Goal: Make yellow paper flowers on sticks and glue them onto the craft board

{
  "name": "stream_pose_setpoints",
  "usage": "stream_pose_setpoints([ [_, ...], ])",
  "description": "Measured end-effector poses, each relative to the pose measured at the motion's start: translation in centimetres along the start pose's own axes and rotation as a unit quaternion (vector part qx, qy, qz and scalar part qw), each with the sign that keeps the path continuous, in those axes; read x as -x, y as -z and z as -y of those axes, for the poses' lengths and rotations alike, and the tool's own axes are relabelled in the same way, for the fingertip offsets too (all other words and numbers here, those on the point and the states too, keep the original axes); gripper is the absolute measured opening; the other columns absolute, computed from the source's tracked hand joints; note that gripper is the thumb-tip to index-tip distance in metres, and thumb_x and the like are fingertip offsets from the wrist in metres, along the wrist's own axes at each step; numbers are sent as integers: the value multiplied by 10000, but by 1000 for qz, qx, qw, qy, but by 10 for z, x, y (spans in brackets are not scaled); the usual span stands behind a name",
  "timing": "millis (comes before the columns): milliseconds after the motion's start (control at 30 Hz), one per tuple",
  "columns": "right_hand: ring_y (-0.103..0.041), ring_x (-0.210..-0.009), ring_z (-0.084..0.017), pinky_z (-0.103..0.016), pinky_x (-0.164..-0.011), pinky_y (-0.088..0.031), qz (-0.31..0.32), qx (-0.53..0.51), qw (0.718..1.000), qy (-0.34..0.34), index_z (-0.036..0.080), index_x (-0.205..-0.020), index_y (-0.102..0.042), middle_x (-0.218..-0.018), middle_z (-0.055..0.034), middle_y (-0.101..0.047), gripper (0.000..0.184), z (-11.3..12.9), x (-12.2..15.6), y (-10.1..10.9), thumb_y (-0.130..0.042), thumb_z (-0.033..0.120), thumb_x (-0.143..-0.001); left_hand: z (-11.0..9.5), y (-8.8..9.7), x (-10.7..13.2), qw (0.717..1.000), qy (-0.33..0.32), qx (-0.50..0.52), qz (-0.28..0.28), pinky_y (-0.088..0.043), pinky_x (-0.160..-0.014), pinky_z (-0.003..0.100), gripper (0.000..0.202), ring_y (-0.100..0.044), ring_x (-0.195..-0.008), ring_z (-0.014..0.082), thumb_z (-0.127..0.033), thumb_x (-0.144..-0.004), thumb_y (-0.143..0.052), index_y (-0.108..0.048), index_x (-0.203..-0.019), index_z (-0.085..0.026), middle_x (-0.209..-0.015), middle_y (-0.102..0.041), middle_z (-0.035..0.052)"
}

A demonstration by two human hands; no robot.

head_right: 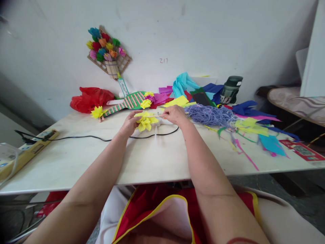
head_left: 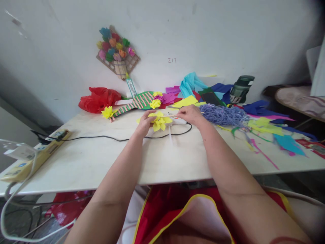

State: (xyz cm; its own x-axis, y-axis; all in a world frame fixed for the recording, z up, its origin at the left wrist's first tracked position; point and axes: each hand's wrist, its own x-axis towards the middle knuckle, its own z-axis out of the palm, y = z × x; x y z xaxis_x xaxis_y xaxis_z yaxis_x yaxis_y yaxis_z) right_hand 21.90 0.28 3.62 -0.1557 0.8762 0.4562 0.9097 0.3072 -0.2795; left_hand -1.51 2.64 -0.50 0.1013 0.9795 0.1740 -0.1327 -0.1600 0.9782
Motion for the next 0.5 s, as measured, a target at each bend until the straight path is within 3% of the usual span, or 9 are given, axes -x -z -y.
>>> stream_pose_setpoints([
  [100,-605,-701,-148,-251,-598,-339,-1,-2,1000,0,213,-760,-768,-739,-19,-722,220,0,0,1,-610,366,-782,0,2,0,999,10,27,43,-451,-560,229,457,-621,-627,141,-273,-554,-684,-581,-993,-201,-727,-643,-14],
  [500,-611,-717,-154,-259,-605,-341,-20,-2,1000,16,210,-719,-751,-757,-19,-726,121,5,-1,4,-663,286,-751,1,0,-2,999,-8,11,29,-300,-443,194,290,-504,-480,84,-246,-509,-682,-581,-767,-161,-595,-576,-26],
])
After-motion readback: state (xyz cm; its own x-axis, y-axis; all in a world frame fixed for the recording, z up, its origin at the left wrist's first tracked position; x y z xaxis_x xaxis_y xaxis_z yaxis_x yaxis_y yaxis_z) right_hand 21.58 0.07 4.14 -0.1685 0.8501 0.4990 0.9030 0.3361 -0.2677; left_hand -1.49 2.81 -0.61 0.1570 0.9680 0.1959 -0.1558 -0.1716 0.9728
